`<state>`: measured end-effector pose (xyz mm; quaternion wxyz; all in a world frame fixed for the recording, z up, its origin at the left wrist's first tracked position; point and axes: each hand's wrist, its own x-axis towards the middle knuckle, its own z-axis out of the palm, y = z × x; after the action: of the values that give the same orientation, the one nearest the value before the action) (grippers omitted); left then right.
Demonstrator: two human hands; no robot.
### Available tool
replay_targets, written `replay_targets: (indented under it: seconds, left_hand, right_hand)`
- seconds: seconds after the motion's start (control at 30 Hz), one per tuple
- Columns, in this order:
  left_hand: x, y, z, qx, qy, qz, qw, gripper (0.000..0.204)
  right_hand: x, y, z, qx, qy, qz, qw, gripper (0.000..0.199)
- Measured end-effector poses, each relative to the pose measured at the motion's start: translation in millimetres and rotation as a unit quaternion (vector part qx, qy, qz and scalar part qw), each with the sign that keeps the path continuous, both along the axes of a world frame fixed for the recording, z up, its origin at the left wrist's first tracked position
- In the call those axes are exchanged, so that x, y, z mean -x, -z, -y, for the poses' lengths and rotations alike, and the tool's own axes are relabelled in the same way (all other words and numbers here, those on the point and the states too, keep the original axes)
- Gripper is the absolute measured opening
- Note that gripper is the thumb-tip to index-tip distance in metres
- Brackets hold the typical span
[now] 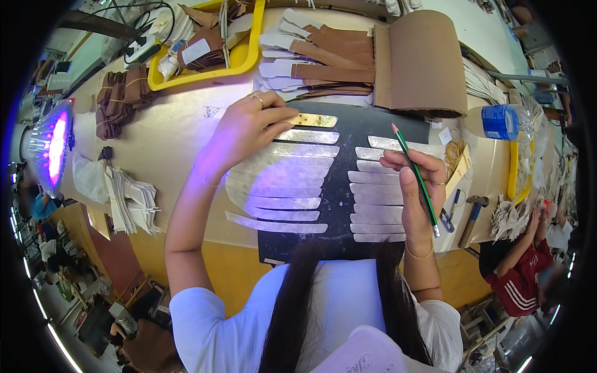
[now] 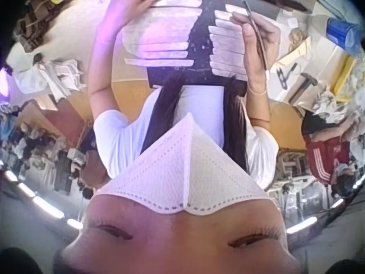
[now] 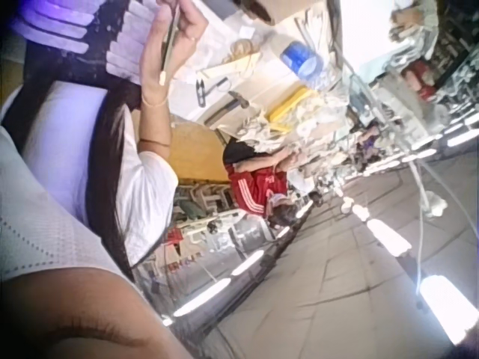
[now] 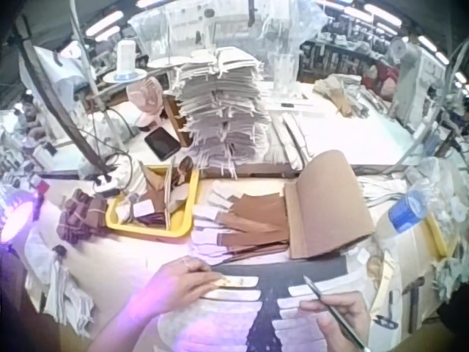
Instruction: The person arranges white rectangular strips on a black board, then uses a hammer to tap each strip repeatedly. She picks up a ruler and pencil and marks lines on the strips. The workspace contains bins of similar strips and other tools.
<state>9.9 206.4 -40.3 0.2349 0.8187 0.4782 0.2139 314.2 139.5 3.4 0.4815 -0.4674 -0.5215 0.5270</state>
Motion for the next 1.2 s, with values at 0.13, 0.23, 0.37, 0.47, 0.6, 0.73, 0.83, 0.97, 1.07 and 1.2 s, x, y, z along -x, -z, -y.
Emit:
replay_targets:
  seconds: [0.13,0.23,0.37,0.47,0.6,0.73,0.83,0.97,1.07,1.2]
  left_hand:
    - [-2.5,-0.8,-2.7,-0.02,0.001,-0.006,1.0,0.018]
    - [-4.0,-1.7,-3.1,-0.024,0.003,-0.006,1.0,0.017]
    - [-6.0,-3.2,-2.4,-0.039,-0.002,-0.01,0.999,0.015]
    - [-7.0,-0.8,-3.8,-0.046,0.0,-0.017,0.999,0.014]
    - [-6.6,0.0,-4.8,-0.034,0.005,-0.017,0.999,0.016]
    - [-4.8,-2.3,-5.1,-0.025,0.012,-0.012,1.0,0.022]
    - [-4.9,-1.7,-5.1,-0.026,0.009,-0.011,1.0,0.022]
    - [-5.3,0.8,-5.4,-0.027,0.003,-0.004,1.0,0.019]
    - [-5.9,1.6,-5.3,-0.031,-0.001,0.0,1.0,0.017]
    - [-6.8,2.8,-5.0,-0.038,-0.002,0.011,0.999,0.014]
  right_hand:
    - [1.1,3.7,-3.6,0.013,-0.007,-0.022,1.0,0.026]
    - [0.4,4.6,-5.6,0.01,-0.006,-0.015,1.0,0.026]
    - [-1.2,3.6,-9.2,0.002,-0.009,0.0,1.0,0.027]
    - [0.0,1.8,-10.4,0.005,-0.005,0.007,1.0,0.027]
    - [0.4,1.4,-11.1,-0.001,0.002,0.018,1.0,0.027]
    - [1.3,-0.7,-13.9,-0.011,0.011,0.019,1.0,0.027]
    - [2.5,-3.2,-17.4,-0.014,0.007,0.028,0.999,0.026]
    - [5.7,-4.7,-20.6,-0.023,0.0,0.037,0.999,0.026]
    - [8.6,-4.5,-22.3,-0.025,-0.007,0.038,0.999,0.026]
    - [13.6,-5.9,-25.9,-0.044,-0.02,0.048,0.998,0.027]
